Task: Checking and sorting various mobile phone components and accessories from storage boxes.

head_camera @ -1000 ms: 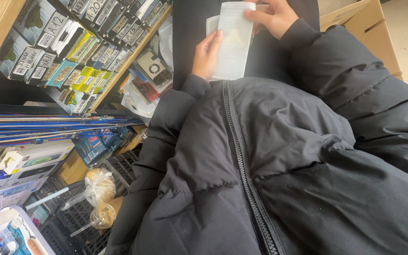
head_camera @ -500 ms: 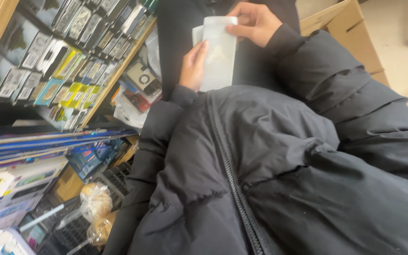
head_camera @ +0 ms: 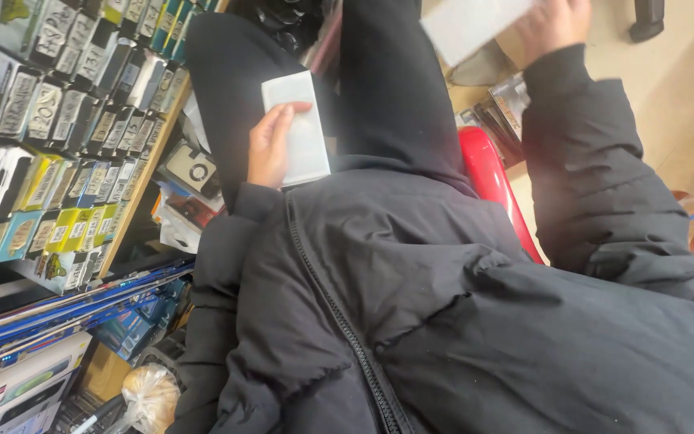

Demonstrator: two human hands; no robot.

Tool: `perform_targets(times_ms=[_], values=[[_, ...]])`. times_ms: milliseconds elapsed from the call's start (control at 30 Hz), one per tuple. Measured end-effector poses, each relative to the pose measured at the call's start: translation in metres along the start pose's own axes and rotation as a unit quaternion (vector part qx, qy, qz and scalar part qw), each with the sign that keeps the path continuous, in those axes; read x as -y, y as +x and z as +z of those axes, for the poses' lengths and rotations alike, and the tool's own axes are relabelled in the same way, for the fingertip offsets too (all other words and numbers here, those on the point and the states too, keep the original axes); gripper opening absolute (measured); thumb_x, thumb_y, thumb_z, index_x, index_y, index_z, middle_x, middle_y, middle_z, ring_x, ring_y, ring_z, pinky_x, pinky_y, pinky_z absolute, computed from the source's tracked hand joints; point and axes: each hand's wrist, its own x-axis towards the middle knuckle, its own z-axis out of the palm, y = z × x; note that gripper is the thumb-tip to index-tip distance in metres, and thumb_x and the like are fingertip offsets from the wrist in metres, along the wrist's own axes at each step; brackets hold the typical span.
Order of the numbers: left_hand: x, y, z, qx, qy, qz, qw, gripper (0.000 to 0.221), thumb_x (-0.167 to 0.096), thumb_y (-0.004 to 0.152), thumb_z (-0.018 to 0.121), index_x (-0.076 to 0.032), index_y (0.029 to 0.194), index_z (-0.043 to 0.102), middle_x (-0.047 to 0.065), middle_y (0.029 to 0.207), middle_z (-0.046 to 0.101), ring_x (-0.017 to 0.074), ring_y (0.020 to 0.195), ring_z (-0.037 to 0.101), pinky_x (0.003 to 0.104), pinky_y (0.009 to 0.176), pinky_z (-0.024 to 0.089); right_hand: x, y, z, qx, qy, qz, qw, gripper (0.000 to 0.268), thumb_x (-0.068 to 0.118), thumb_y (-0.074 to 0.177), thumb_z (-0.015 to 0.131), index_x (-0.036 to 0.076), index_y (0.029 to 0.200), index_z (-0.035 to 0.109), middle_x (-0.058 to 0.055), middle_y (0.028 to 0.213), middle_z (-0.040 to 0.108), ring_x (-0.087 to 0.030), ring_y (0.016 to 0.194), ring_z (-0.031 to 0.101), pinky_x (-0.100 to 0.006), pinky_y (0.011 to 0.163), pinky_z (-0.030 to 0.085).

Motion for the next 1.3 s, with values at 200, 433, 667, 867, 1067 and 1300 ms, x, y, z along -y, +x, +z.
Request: perform_targets(times_ms=[200,433,667,867,1067,1300], values=[[-0.003,0.002,0.003,0.013,0.026,-0.003,1.0,0.035,-0.033,0.106,0.046,-0.013,0.108,0.075,-0.001,0.114,0.075,0.0117,0.109,0.066,0.025,0.1,0.045,0.015,-0.077,-0.069,-0.213,-0.462,-0.207,0.836,0.019,0.028,0.105,0.072,0.011,0.111,0.07,-0.004,0.077,0.057,-0.011,0.054,0.053,-0.029,0.045,0.05],[-0.009,0.001,0.004,0.016,0.035,-0.025,0.999,0.036,-0.034,0.105,0.045,-0.015,0.107,0.075,-0.002,0.114,0.074,0.0111,0.107,0.065,0.025,0.098,0.046,-0.006,-0.139,-0.091,-0.184,-0.697,-0.073,0.689,0.016,0.031,0.104,0.067,0.016,0.105,0.07,0.0,0.088,0.06,-0.017,0.074,0.063,-0.034,0.071,0.052],[-0.006,0.0,0.003,0.014,0.045,-0.019,0.999,0.036,-0.034,0.105,0.044,-0.015,0.107,0.075,-0.002,0.114,0.074,0.0113,0.107,0.066,0.025,0.099,0.046,-0.041,-0.144,-0.093,-0.179,-0.748,0.027,0.639,0.02,0.043,0.097,0.065,0.029,0.109,0.071,0.007,0.094,0.067,-0.026,0.089,0.066,-0.046,0.084,0.051],[0.007,0.001,-0.002,0.051,0.032,0.015,0.998,0.035,-0.03,0.113,0.042,-0.013,0.122,0.072,0.011,0.124,0.07,0.0242,0.125,0.058,0.047,0.116,0.034,-0.072,-0.159,-0.088,-0.152,-0.754,0.075,0.635,0.016,0.034,0.104,0.066,0.026,0.115,0.073,-0.009,0.105,0.071,-0.033,0.099,0.072,-0.051,0.088,0.057],[0.007,0.001,-0.002,0.05,0.03,0.009,0.998,0.034,-0.03,0.113,0.043,-0.013,0.122,0.071,0.011,0.124,0.07,0.0239,0.123,0.059,0.048,0.116,0.035,-0.071,-0.182,-0.047,-0.216,-0.726,0.079,0.648,0.021,0.027,0.104,0.067,0.015,0.12,0.068,-0.017,0.105,0.068,-0.035,0.097,0.072,-0.048,0.083,0.06],[0.004,0.002,-0.001,0.053,0.027,0.004,0.998,0.034,-0.029,0.113,0.043,-0.014,0.122,0.071,0.011,0.124,0.069,0.0238,0.123,0.058,0.047,0.116,0.035,-0.114,-0.159,-0.182,-0.317,-0.565,0.167,0.743,0.029,0.02,0.095,0.068,0.009,0.121,0.059,-0.016,0.083,0.072,-0.023,0.069,0.077,-0.033,0.062,0.067]])
